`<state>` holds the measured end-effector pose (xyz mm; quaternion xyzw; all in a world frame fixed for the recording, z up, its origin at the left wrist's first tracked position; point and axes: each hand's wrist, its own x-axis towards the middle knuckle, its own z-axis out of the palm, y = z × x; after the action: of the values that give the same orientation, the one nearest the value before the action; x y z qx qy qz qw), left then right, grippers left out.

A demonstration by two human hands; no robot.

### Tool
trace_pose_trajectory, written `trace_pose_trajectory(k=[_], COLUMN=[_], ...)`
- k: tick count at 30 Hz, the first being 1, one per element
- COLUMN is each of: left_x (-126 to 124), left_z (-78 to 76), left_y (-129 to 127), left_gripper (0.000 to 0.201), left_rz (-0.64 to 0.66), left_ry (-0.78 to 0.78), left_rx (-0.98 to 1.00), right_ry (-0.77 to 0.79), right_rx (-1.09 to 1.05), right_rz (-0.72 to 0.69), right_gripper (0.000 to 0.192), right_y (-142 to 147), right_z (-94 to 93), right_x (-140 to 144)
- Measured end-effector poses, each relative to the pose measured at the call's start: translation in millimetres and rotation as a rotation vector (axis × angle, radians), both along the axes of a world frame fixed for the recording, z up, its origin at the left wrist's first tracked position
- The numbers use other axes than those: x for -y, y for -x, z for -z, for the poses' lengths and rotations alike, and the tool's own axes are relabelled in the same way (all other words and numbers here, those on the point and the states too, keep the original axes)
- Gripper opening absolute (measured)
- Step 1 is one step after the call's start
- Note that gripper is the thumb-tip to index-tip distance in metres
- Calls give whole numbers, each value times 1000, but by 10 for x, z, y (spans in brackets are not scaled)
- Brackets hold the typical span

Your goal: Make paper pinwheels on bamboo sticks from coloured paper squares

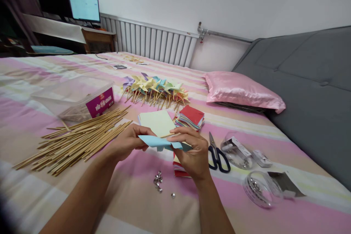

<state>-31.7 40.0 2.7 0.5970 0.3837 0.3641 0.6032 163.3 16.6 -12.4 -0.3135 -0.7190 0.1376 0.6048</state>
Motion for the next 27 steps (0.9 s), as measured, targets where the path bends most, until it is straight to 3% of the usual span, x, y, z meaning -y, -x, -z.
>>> trace_pose_trajectory(k=[27], left_x=[5], left_z=[13], left_y=[-9], left_gripper=[16], left_rz=[-11], left_ry=[7], left_rx=[11], right_ry=[51], right_rx=[-51], right_rz=[39], right_gripper=[23], right_y=[-17], right_z=[34], right_x=[-8])
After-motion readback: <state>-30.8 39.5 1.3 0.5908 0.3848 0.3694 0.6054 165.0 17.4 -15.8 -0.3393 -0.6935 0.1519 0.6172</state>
